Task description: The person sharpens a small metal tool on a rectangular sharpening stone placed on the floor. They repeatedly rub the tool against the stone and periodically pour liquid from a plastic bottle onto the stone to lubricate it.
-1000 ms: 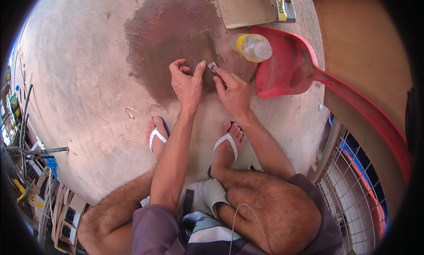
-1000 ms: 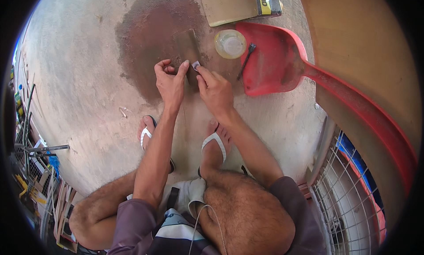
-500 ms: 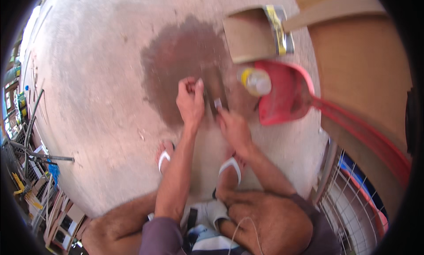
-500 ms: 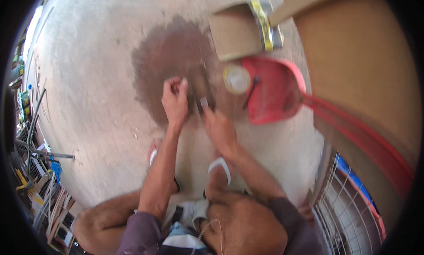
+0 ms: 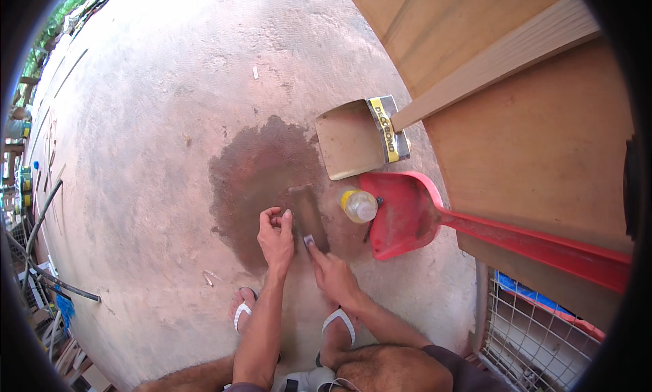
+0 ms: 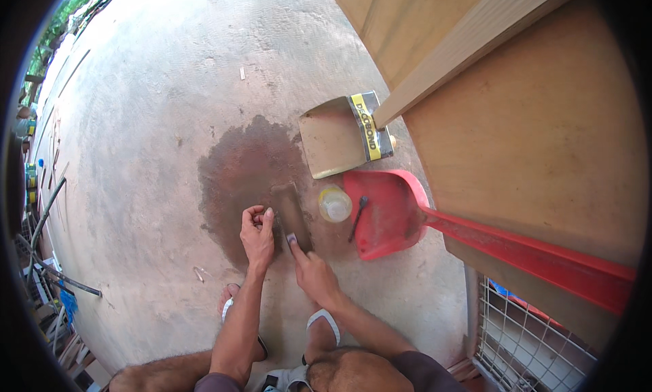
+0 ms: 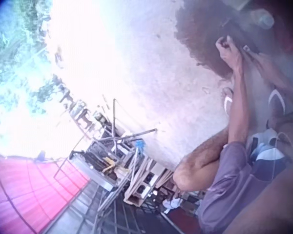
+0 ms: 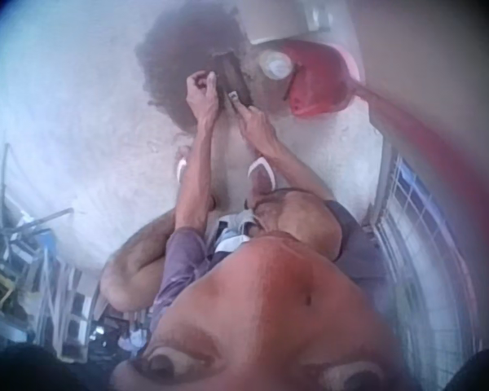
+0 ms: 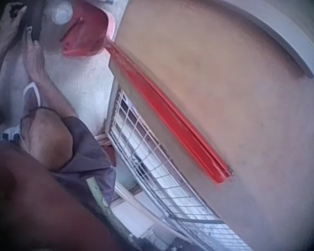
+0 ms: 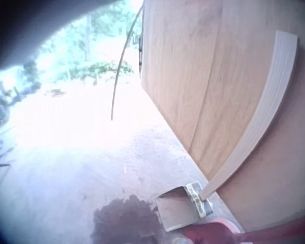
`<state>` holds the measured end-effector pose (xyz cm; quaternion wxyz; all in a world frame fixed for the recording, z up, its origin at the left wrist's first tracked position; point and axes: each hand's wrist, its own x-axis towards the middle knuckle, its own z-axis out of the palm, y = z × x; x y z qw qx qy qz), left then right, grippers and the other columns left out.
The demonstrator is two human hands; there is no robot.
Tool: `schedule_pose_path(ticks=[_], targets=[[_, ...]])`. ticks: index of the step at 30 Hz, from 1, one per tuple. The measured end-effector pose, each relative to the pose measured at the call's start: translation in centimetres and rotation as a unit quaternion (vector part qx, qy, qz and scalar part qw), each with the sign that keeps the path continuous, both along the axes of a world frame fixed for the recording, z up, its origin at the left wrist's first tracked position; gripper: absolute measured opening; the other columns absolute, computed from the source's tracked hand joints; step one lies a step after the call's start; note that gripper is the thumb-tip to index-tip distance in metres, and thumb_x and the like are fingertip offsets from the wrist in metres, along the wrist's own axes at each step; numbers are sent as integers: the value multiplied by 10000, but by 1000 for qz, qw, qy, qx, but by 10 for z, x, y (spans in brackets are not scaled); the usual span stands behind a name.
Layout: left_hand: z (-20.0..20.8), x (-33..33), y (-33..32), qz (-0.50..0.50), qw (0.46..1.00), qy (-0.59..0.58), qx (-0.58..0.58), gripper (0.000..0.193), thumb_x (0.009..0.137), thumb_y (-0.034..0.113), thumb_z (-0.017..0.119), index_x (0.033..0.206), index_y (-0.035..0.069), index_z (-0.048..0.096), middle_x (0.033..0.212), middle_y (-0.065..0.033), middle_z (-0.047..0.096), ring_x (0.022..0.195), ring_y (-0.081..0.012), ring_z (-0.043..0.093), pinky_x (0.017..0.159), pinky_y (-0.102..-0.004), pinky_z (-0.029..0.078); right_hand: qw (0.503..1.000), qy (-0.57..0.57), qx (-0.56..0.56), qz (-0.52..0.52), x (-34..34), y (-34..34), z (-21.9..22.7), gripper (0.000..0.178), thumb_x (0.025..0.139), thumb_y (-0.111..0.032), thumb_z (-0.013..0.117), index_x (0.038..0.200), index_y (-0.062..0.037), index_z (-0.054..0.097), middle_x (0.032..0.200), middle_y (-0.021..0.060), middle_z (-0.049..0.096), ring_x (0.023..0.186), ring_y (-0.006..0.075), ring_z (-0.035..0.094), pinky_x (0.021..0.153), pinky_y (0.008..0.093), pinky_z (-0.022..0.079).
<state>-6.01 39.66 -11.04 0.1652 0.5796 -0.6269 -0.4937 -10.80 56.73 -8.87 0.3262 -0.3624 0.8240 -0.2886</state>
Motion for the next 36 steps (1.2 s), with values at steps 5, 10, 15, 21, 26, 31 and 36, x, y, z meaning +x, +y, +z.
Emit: schedule_pose_path(ticks=[5, 10, 15, 21, 26, 31, 36], targets=[[-11, 0, 8, -9, 998, 49, -28, 362, 1046, 280, 780, 1273, 17, 680, 871, -32, 668, 770, -131, 598, 745, -320, 528, 996, 29, -61, -51, -25, -44, -25, 546, 1009, -90, 671, 1551, -63, 613, 912, 278, 695, 853, 493, 718, 772, 587, 577], [-1, 14, -9, -26, 999, -11, -14, 358, 1035, 280, 786, 1267, 26, 687, 886, -31, 684, 787, -140, 620, 769, -321, 539, 1000, -13, 2, 0, 10, 6, -7, 512, 989, -60, 690, 1500, -63, 662, 916, 277, 712, 859, 479, 723, 789, 571, 573], [-4, 2, -7, -33, 999, -5, 9, 390, 1024, 299, 798, 1282, 26, 691, 915, -14, 691, 778, -107, 593, 764, -288, 528, 995, 45, -87, -35, -29, -58, -21, 481, 977, -58, 691, 1458, -43, 694, 930, 279, 725, 854, 468, 728, 768, 562, 558], [-5, 13, -4, -27, 999, -24, 21, 405, 1023, 296, 802, 1290, 12, 691, 937, -21, 710, 764, -108, 593, 742, -288, 525, 1000, 11, -29, -5, 9, 1, 2, 455, 987, -57, 670, 1440, -12, 673, 881, 281, 712, 848, 484, 719, 745, 572, 566], [-15, 8, -3, -34, 999, -17, 17, 353, 1044, 298, 776, 1251, 17, 723, 958, -18, 725, 791, -107, 619, 758, -290, 536, 994, 70, -74, -37, -33, -66, -20, 424, 989, -76, 674, 1406, -3, 705, 907, 276, 725, 842, 466, 728, 759, 559, 566], [-13, 0, -2, -21, 999, 3, 25, 302, 1051, 300, 734, 1203, 40, 758, 979, -91, 777, 823, -203, 713, 812, -378, 579, 998, 62, 3, -3, -20, -31, -15, 446, 984, -80, 687, 1427, -24, 702, 894, 266, 727, 820, 474, 720, 745, 567, 558], [-16, 3, -16, -7, 1000, 0, -1, 266, 1042, 267, 737, 1160, 31, 771, 963, -127, 786, 882, -246, 756, 840, -394, 593, 998, 56, -32, -10, -24, -38, -15, 491, 997, -92, 672, 1485, -37, 670, 922, 287, 728, 873, 486, 731, 769, 574, 571]])
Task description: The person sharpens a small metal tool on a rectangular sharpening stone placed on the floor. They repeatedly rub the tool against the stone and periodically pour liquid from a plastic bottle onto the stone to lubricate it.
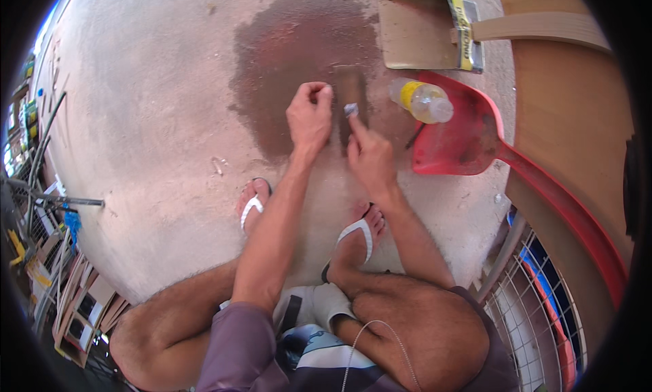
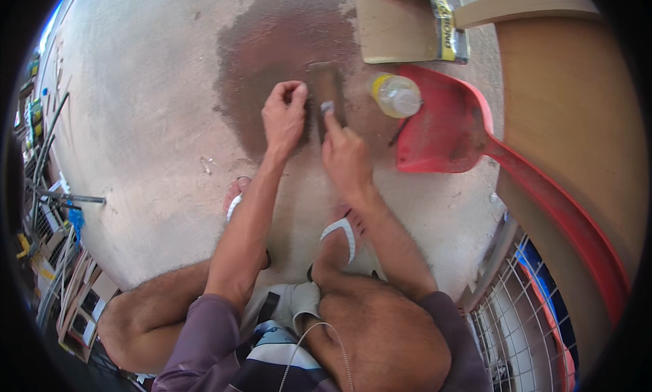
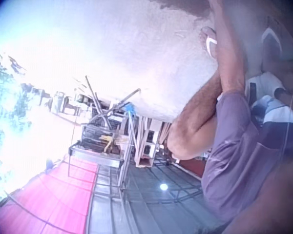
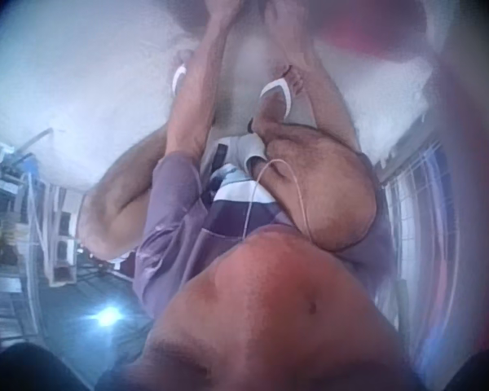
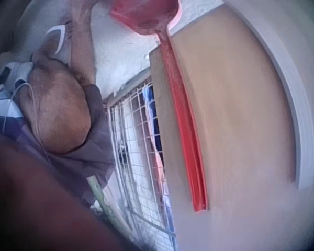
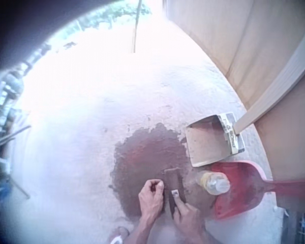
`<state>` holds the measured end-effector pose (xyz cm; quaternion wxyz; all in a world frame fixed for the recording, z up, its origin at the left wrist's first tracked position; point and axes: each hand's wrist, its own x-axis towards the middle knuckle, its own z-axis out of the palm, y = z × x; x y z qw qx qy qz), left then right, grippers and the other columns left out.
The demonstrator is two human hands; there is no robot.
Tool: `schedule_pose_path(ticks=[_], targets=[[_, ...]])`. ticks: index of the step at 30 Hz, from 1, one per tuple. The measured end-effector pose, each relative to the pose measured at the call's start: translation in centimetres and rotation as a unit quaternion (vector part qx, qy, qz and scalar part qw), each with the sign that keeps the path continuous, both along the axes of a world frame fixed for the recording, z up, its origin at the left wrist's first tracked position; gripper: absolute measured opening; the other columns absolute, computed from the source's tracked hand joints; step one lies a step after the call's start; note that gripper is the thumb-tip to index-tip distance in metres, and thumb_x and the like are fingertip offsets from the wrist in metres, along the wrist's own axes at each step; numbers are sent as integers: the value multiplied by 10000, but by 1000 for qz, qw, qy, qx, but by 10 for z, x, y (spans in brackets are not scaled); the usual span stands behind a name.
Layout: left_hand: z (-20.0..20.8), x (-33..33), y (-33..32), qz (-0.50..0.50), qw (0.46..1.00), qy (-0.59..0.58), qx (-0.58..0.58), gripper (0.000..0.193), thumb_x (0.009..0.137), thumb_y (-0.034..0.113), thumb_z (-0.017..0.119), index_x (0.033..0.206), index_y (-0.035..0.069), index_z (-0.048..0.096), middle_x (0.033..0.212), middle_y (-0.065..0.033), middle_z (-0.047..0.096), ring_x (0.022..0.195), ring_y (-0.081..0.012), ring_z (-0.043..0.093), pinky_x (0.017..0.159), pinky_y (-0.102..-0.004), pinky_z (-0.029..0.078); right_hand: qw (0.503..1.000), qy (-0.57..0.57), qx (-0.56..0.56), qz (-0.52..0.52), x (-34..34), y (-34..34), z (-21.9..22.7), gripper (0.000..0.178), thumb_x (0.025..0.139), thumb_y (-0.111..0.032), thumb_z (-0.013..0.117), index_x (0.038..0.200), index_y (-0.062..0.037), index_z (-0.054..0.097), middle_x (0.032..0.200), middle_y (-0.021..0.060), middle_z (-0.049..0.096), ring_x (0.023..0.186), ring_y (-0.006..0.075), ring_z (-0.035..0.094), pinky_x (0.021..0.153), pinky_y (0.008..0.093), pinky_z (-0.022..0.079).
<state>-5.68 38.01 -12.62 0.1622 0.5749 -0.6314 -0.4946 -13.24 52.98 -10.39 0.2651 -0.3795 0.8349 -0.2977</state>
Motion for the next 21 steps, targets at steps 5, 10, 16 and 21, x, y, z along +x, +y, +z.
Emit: schedule_pose_path(ticks=[5, 10, 16, 21], targets=[[15, -13, 6, -95, 955, -17, -279, 239, 959, 104, 746, 1198, 91, 731, 1150, -119, 735, 1060, -333, 697, 942, -441, 551, 1000, 0, -15, 17, -3, 2, 0, 481, 1008, -58, 657, 1487, -26, 672, 1068, 285, 756, 963, 488, 725, 842, 554, 569], [6, -18, 23, -337, 853, -117, -381, 623, 1026, 362, 699, 1604, 180, 553, 1706, -56, 460, 1599, -384, 348, 1252, -583, 298, 999, -44, 19, -1, 28, 101, 23, 520, 1022, -26, 629, 1542, -1, 617, 1303, 297, 736, 1117, 468, 742, 932, 526, 578], [0, 38, 56, -432, 818, -195, -327, 819, 1052, 538, 613, 1744, 181, 362, 1851, -17, 242, 1724, -390, 75, 1341, -667, 33, 999, -25, -6, -37, 15, 85, 27, 533, 1066, -32, 584, 1593, 34, 536, 1521, 271, 649, 1331, 446, 677, 1059, 489, 555], [5, 35, 53, -411, 825, -211, -326, 810, 1072, 515, 591, 1752, 153, 342, 1860, -20, 218, 1723, -393, 74, 1337, -667, 47, 999, 40, -33, -12, 9, 76, 12, 511, 1062, -35, 599, 1571, 13, 575, 1451, 266, 687, 1268, 436, 704, 1013, 494, 569]])
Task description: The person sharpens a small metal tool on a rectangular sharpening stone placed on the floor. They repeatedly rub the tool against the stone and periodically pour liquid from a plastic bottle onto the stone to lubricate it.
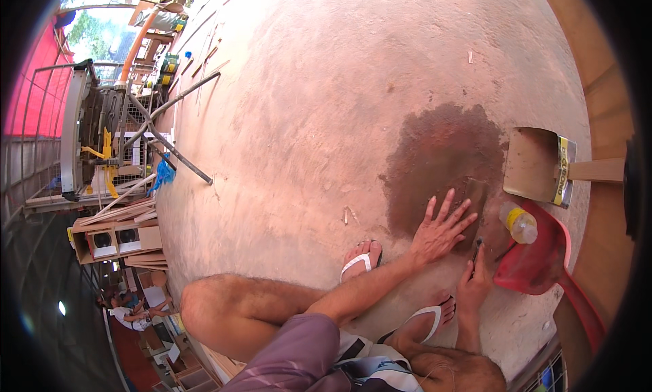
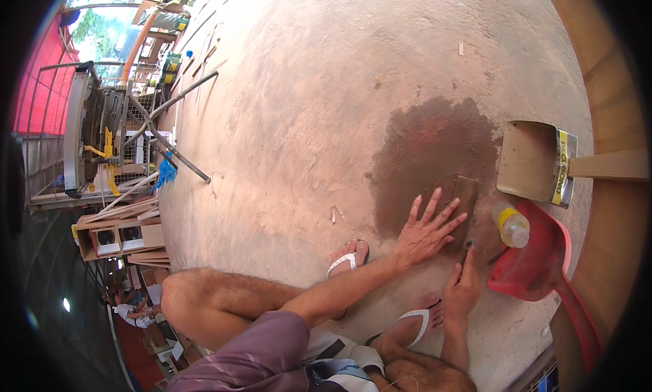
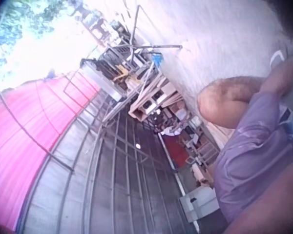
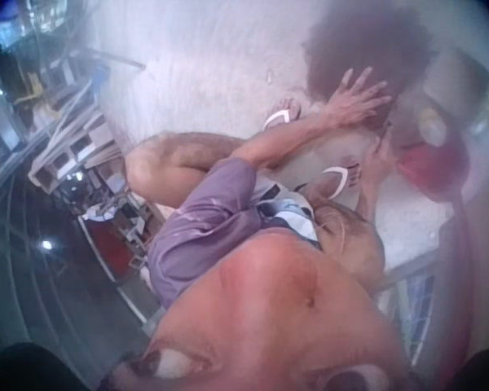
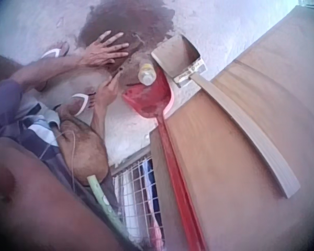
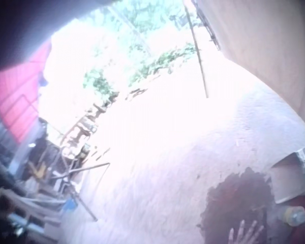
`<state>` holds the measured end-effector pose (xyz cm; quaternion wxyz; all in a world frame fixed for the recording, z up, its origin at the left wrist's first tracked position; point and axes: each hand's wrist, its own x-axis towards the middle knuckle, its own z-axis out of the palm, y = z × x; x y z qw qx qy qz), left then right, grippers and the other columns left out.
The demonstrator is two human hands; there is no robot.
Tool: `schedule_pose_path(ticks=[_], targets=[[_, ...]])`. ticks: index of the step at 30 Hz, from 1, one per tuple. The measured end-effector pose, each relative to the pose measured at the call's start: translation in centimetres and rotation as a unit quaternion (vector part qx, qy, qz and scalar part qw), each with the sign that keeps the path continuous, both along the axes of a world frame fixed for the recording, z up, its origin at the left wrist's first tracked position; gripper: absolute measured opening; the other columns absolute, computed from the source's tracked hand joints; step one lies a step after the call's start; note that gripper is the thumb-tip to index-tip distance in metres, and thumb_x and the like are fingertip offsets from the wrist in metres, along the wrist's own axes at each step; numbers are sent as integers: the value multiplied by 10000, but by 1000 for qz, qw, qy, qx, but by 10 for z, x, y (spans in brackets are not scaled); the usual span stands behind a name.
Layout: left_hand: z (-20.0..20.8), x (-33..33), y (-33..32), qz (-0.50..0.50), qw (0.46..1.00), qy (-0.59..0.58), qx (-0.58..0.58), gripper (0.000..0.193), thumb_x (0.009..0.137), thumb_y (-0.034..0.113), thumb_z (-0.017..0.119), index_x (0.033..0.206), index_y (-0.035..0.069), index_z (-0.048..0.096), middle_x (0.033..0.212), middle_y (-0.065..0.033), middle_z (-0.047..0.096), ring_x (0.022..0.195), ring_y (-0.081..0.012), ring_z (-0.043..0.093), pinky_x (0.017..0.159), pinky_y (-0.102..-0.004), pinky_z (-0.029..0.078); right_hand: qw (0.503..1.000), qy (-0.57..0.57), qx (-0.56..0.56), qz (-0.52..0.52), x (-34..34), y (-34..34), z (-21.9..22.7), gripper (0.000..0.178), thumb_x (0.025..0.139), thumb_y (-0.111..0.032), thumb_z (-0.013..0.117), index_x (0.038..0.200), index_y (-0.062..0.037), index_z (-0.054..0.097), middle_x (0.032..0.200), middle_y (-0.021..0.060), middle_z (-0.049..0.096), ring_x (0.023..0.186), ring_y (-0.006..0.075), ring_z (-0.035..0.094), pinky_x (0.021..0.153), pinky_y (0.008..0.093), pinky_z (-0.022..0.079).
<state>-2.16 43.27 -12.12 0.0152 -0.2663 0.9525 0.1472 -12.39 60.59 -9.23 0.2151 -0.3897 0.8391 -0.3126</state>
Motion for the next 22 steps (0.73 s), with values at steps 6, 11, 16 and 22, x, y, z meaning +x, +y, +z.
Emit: schedule_pose_path(ticks=[6, 11, 16, 22], targets=[[1, -25, -26, 154, 987, 48, -16, 691, 1074, 375, 620, 1699, 139, 447, 1822, -47, 326, 1677, -380, 233, 1278, -601, 219, 997, -46, 49, 21, -9, -36, -15, 488, 1039, -42, 644, 1527, -47, 649, 1107, 265, 744, 975, 452, 728, 852, 532, 571], [-8, -13, -32, -16, 996, 81, 13, 696, 972, 263, 690, 1630, 104, 530, 1784, -58, 401, 1651, -366, 299, 1248, -559, 307, 998, -31, -46, 30, -18, -83, -22, 493, 1020, -40, 658, 1513, -43, 658, 1097, 270, 746, 968, 463, 732, 840, 532, 574], [-12, 3, -10, -100, 987, 79, 98, 744, 916, 243, 705, 1625, 100, 532, 1781, -60, 403, 1663, -361, 288, 1255, -546, 305, 998, -46, -31, 26, 7, -29, -21, 479, 1012, -28, 652, 1491, -26, 670, 1156, 274, 751, 1020, 470, 735, 856, 533, 577], [-1, -8, -32, -20, 998, 55, -6, 839, 928, 304, 722, 1699, 123, 444, 1809, -63, 357, 1690, -362, 231, 1304, -572, 242, 998, -50, -26, 39, -20, -70, -37, 504, 1003, -65, 694, 1506, -54, 665, 1174, 283, 751, 1038, 470, 737, 886, 546, 581]])
